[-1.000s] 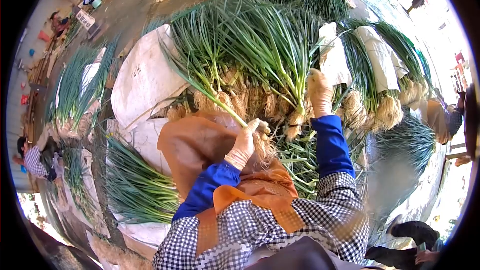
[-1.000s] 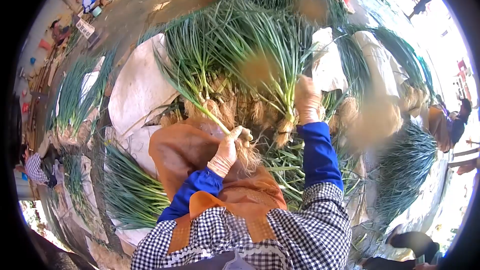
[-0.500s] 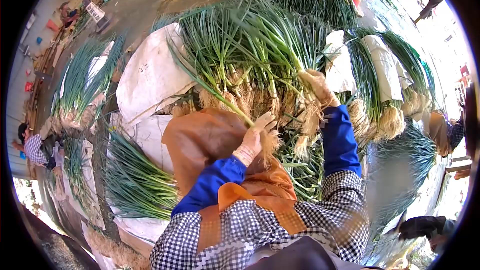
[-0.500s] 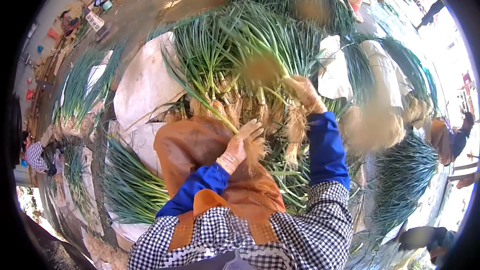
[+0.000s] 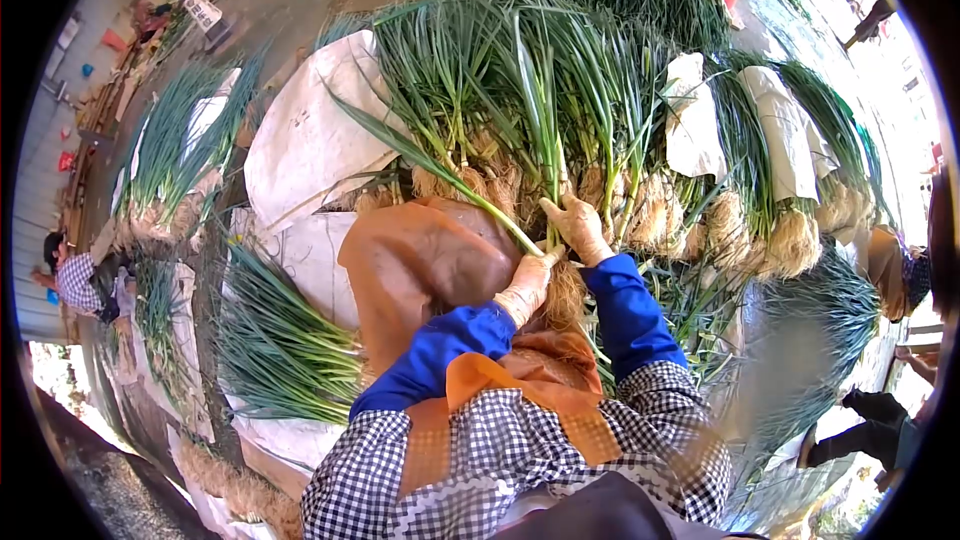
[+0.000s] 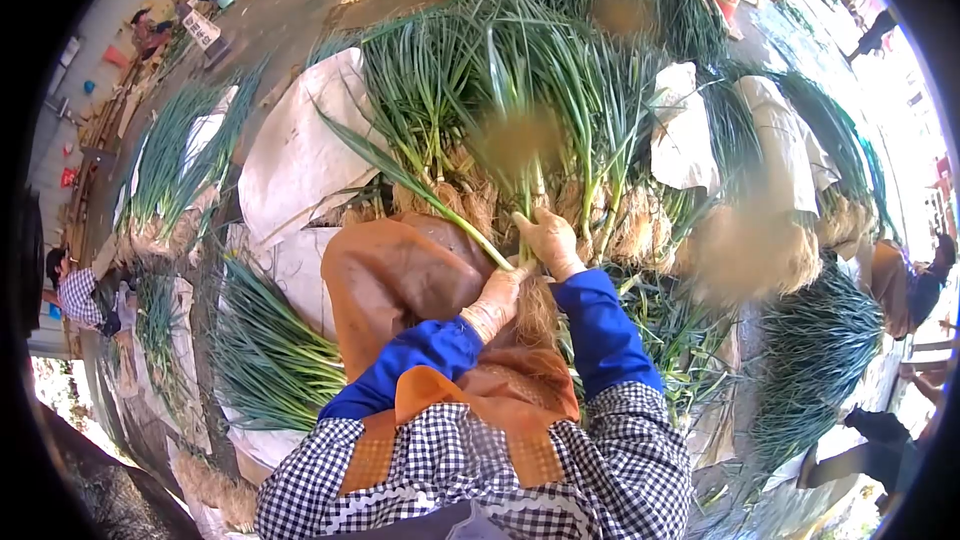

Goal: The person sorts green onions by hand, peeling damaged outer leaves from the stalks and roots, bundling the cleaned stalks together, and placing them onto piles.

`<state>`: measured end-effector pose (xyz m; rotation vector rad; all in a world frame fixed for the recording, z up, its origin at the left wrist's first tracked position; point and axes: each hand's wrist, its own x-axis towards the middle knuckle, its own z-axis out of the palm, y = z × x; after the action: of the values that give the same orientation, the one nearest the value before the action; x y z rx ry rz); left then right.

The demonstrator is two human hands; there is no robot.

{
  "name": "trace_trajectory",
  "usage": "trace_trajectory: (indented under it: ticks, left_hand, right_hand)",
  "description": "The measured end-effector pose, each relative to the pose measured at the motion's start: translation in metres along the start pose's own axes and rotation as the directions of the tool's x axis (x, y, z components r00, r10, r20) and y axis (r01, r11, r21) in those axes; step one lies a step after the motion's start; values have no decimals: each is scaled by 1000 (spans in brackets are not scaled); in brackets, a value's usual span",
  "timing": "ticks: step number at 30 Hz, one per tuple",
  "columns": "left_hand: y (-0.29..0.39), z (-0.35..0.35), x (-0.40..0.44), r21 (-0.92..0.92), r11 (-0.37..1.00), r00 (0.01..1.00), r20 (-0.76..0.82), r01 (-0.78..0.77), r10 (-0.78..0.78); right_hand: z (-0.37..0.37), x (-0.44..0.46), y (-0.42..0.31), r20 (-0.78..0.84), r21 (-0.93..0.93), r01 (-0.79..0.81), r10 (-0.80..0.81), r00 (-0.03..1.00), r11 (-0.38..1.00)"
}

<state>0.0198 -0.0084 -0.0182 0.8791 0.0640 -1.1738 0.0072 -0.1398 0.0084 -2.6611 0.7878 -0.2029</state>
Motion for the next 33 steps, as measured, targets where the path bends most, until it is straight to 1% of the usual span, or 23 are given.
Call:
trace_trajectory:
  ticks: [2,3,4,6,7,10,12,14,15,18,19,20,22,23,24,26,27,28,29,30,31,32,33]
  left_hand:
    - [-6,-10,10,-3,998,997,-36,-63,63]
    - [-7,-18,13,-178,984,1000,-26,-18,14]
    - [-12,-24,17,-182,983,1000,-27,-16,11]
    - [-3,-19,12,-223,975,996,-83,13,-33]
    - [10,-10,4,-192,981,1000,25,-6,11]
    - [3,-18,12,-34,999,999,44,-19,20]
    - [14,-9,11,-69,998,994,110,-4,12]
    - [28,-2,-2,-216,963,960,262,162,-102]
    - [31,-5,-6,-249,947,943,310,204,-122]
    - [28,0,-11,-371,844,896,369,387,-249]
    - [21,0,-4,-341,857,917,244,387,-317]
    - [15,-1,2,-313,867,921,110,388,-373]
    - [4,-10,10,-353,865,934,102,357,-344]
    - [3,-13,13,-322,900,955,51,294,-293]
    - [1,-16,13,-292,928,970,0,231,-242]
    - [9,-10,3,-311,927,974,-18,209,-225]
    - [10,-16,4,-228,949,976,26,216,-216]
    - [10,-21,6,-143,965,975,73,221,-212]
    - [9,-23,8,-135,964,970,116,228,-213]
    - [19,-11,-6,-170,961,975,87,216,-204]
    - [20,-6,-11,-152,966,978,25,208,-206]
    - [19,-2,-11,-137,971,979,-37,195,-201]
    - [13,-11,-6,-92,979,983,29,183,-181]
  right_hand:
    - [-16,-8,-17,-21,90,-244,246,969,966]
    - [-8,-11,-13,-103,241,-228,258,961,943]
    - [6,-13,-3,-100,238,-229,259,961,944]
    - [33,-20,15,-104,653,-183,326,940,735]
    - [-43,-47,-27,74,737,-259,307,949,624]
    - [-48,-61,-17,-44,731,-184,315,948,657]
    - [-39,-63,-11,-161,728,-134,358,920,673]
    - [-43,-68,-11,-129,855,-123,437,890,504]
    - [-51,-69,-10,-45,943,-111,451,891,313]
    - [-71,-63,-15,-31,960,-75,369,929,270]
    - [-79,-70,-21,74,978,-139,366,928,155]
    - [-54,-71,-13,19,999,-8,358,934,-33]
    - [-42,-84,-17,222,893,-30,381,897,-449]
    - [-59,-101,-23,196,980,-152,472,860,-129]
    - [-60,-117,-5,230,929,-58,449,863,-365]
    - [-91,-156,25,142,989,-88,610,779,-117]
    - [-110,-186,52,256,966,-214,598,759,-143]
    - [-109,-219,98,294,938,-344,636,714,-47]
    - [-100,-258,154,74,785,-456,668,741,419]
    - [-84,-303,208,37,442,-599,654,756,668]
    - [-69,-346,260,-1,7,-639,639,770,770]
    - [-62,-371,289,91,-415,-618,706,702,668]
    - [-70,-356,274,128,-476,-605,731,670,638]
